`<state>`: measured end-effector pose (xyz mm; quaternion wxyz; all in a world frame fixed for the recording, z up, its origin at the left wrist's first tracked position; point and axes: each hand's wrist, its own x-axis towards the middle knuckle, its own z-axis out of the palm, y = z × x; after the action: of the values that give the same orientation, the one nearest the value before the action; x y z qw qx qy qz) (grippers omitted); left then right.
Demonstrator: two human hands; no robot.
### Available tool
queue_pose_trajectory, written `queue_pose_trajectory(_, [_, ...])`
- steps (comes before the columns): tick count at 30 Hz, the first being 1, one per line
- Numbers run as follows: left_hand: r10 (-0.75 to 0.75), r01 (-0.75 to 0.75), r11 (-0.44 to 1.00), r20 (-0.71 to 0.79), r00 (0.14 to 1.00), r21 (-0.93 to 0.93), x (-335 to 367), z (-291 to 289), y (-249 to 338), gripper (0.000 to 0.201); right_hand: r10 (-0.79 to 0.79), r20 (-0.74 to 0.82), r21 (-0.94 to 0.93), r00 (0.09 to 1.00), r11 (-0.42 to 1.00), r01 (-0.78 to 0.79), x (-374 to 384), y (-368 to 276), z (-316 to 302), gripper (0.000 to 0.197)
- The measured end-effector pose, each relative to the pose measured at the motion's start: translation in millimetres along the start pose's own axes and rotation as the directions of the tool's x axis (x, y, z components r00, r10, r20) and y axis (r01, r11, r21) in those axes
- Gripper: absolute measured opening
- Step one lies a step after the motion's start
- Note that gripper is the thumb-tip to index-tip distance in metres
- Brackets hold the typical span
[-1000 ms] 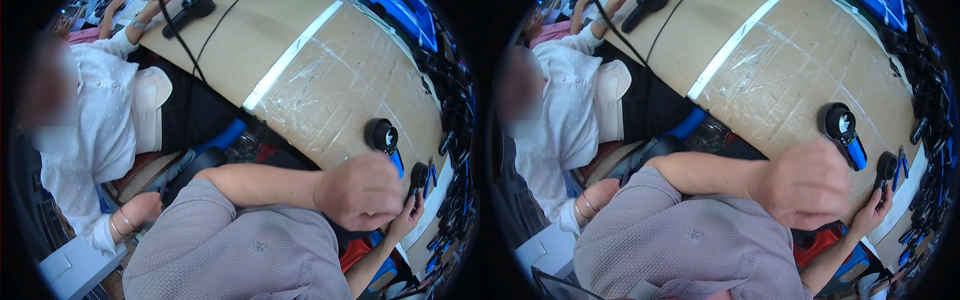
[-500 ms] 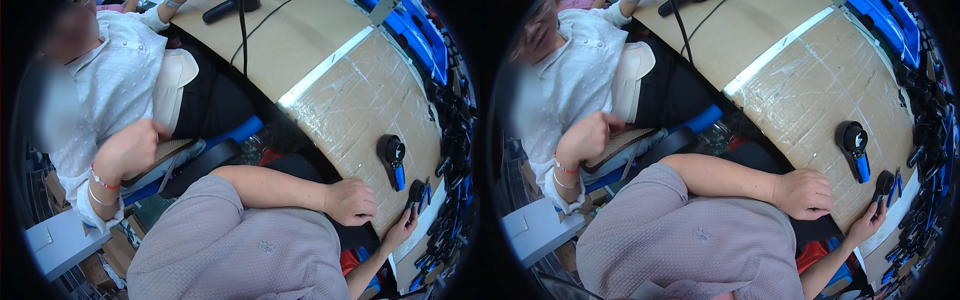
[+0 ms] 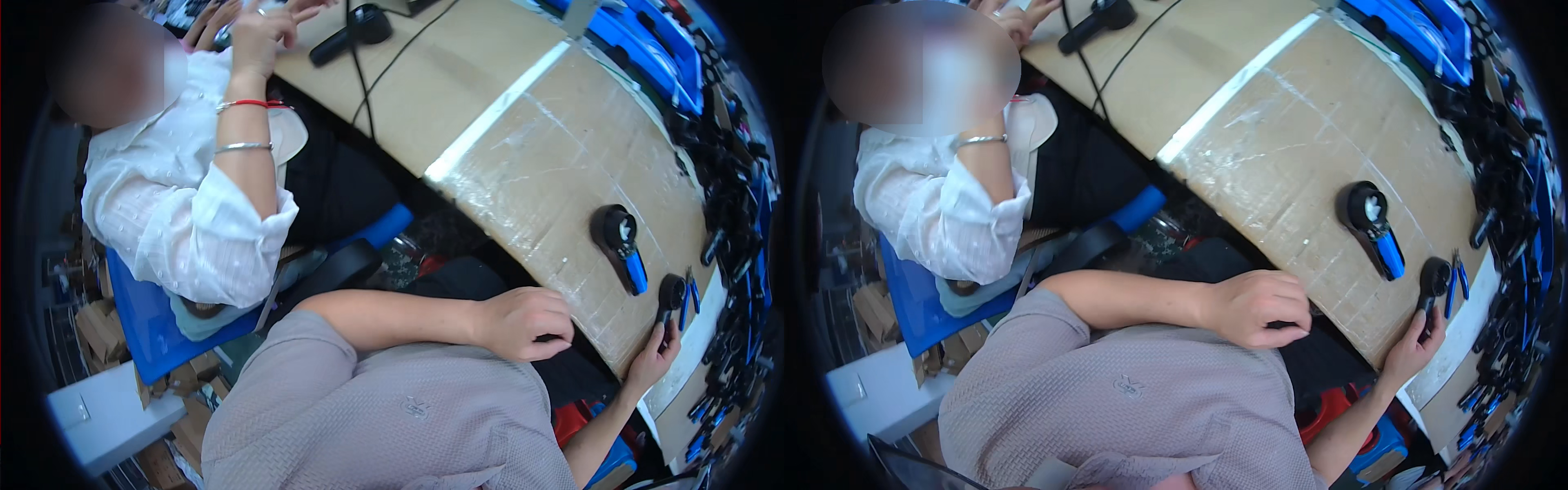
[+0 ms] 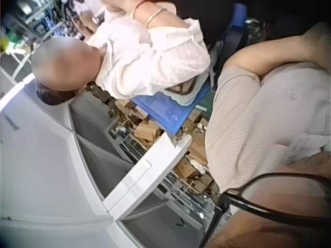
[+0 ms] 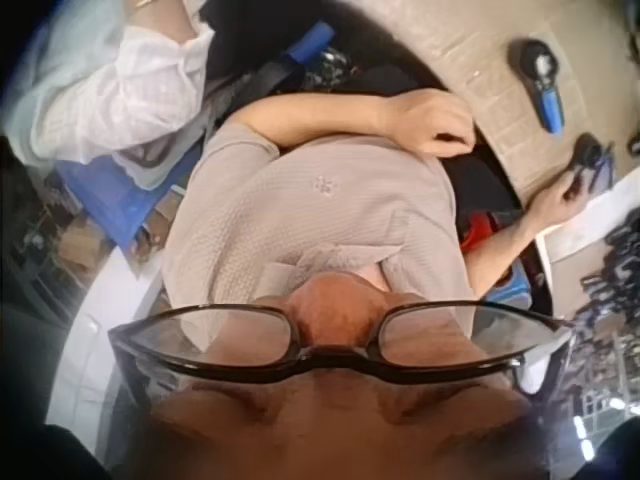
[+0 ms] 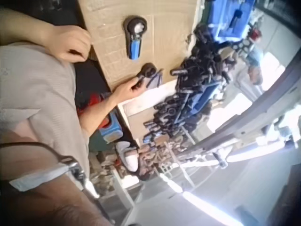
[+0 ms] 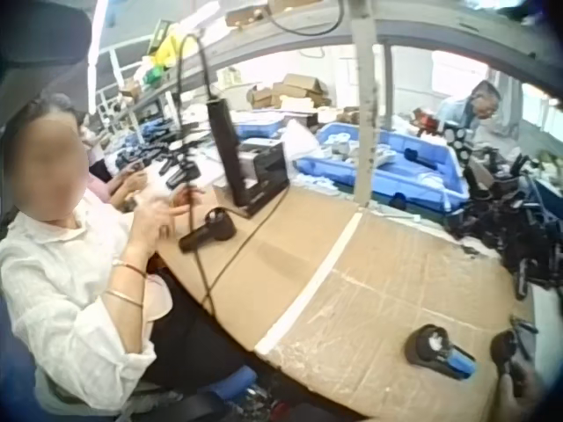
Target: Assembling and inspecting hair dryer housing and components at an industrial workstation.
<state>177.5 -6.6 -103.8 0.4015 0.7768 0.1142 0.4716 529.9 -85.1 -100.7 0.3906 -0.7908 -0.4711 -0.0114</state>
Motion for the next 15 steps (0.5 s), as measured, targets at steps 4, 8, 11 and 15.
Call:
queue_pose_trajectory(4, [0.035, -0.041, 0.995, 0.072, 0.997, 0.087, 2, -13, 6, 0.007, -0.041, -0.033, -0.039, 0.999, 0.998, 0.039, -4, -15, 18, 0.039])
queue_pose_trajectory(8, [-0.004, -0.009, 0.996, 0.135, 0.991, 0.090, 28, -36, 14, 0.013, -0.112, 0.002, -0.154, 0.994, 0.982, 0.111, -8, -44, 12, 0.041])
queue_pose_trajectory(11, [0.007, -0.023, 0.996, 0.175, 0.985, 0.090, 60, -62, 4, 0.016, -0.066, 0.006, -0.224, 0.998, 0.972, 0.065, -8, -54, -5, 0.041])
queue_pose_trajectory(15, [0.019, -0.010, 0.954, -0.025, 1.000, 0.298, 102, -75, -27, 0.043, -0.014, 0.044, -0.239, 0.999, 0.971, 0.024, -3, -54, -11, 0.042])
